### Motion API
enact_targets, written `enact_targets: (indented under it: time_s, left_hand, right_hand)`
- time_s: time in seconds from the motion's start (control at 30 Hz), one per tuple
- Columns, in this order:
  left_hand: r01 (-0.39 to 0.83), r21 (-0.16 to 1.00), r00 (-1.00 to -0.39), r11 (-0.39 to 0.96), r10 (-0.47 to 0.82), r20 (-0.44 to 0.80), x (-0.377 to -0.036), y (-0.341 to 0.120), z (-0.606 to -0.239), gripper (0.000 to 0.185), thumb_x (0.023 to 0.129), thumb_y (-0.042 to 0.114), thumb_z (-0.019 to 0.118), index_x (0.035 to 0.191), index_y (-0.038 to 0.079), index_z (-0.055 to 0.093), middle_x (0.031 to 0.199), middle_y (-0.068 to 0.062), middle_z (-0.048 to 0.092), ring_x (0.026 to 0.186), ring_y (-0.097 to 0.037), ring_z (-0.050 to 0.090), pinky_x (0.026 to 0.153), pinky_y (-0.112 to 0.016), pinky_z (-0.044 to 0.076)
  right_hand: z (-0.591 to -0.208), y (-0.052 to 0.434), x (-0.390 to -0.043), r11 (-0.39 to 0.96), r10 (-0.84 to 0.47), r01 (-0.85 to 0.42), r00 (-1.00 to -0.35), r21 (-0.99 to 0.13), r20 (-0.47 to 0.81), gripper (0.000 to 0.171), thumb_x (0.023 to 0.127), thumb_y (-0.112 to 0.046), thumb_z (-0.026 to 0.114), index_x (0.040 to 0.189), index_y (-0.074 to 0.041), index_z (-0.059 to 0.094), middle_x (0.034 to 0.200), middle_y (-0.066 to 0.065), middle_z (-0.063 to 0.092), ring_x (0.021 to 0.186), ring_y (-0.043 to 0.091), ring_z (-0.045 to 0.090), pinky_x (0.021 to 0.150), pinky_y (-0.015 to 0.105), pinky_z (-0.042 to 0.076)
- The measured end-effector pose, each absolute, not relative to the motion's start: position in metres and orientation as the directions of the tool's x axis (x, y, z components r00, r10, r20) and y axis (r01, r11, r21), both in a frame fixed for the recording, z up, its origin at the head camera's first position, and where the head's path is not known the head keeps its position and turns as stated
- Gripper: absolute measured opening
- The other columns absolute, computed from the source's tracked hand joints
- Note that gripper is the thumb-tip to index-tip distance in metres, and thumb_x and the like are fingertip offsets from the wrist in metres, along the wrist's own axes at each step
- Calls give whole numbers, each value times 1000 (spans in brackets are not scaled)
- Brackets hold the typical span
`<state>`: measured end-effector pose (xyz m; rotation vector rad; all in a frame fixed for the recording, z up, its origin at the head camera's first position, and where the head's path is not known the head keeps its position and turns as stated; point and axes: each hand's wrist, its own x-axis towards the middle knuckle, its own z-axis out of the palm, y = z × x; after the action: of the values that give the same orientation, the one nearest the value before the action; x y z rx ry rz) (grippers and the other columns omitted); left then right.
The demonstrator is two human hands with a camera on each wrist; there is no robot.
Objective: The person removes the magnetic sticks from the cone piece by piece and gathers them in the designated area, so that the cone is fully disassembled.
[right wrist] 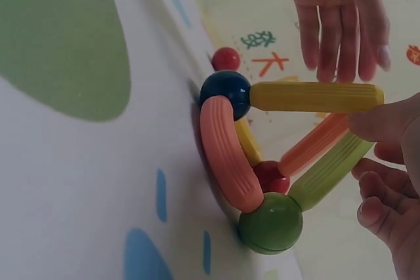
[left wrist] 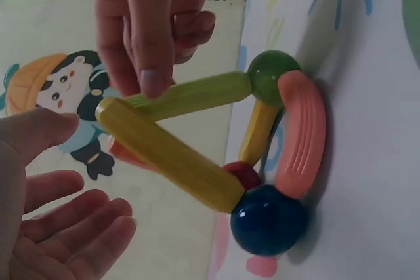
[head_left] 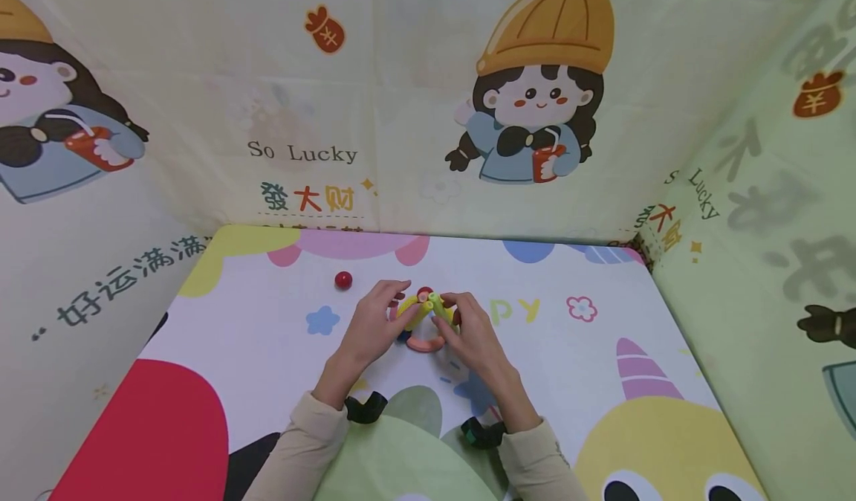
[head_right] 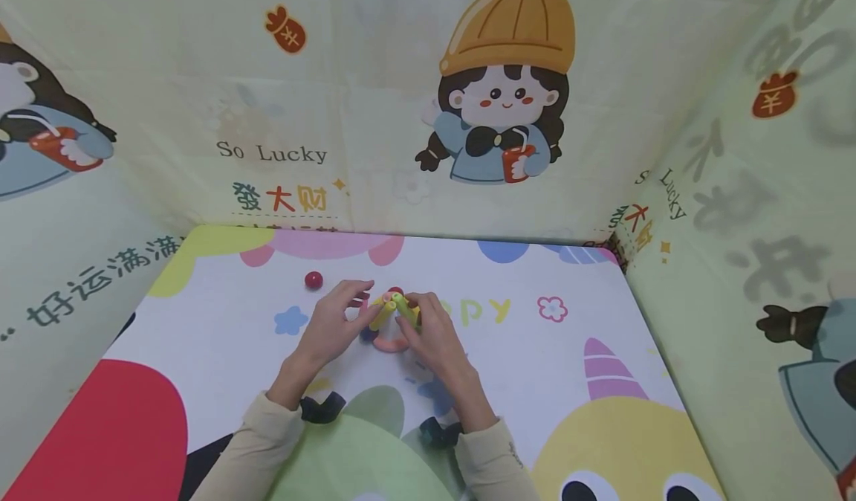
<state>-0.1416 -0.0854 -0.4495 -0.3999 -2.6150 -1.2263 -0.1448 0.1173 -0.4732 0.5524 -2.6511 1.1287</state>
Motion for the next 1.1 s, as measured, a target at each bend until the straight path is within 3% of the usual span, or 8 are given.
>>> enact_targets:
  time_s: [0.27, 0.57, 0.93, 1.1]
  left_hand:
    - [340, 704, -939, 623, 186, 288, -143, -77, -456, 60, 83, 27, 83, 134, 4, 61, 121, -13, 63, 109, -29, 65, 93, -42, 58]
    - [347, 707, -938, 616, 212, 275, -146, -72, -463, 58, 84, 24, 82, 134, 4, 61, 116, -10, 63, 103, -25, 65, 92, -42, 57]
    - [371, 689, -928, 623, 219, 302, -147, -65, -468, 56, 85, 18, 80, 135, 4, 61, 106, -7, 62, 90, -17, 61, 82, -32, 59]
    - [375, 679, -926, 631, 226, 302, -147, -66, -469, 54, 87, 16, 79, 137, 5, 60, 105, -7, 62, 90, -15, 60, 84, -31, 59]
  right_hand:
    - [-475, 114, -146, 629, -258, -415, -909, -657, 327, 40, 90, -13, 75, 126, -6, 60, 107, 10, 63, 77, 23, 57, 61, 18, 46]
    - [-477, 112, -147, 632, -269, -447, -893, -633, 362, 40, 90, -8, 73, 127, -5, 59, 105, 7, 65, 73, 11, 52, 60, 17, 48]
    - [-477, 110, -147, 615, -268, -451, -891, -647, 366, 38, 91, -4, 72, 126, -3, 59, 101, 8, 64, 75, 12, 53, 64, 20, 50]
    - [-475, 110, -147, 609, -270, -443, -896, -658, 352, 43, 90, -5, 72, 130, -4, 56, 107, 10, 66, 77, 13, 55, 67, 20, 53]
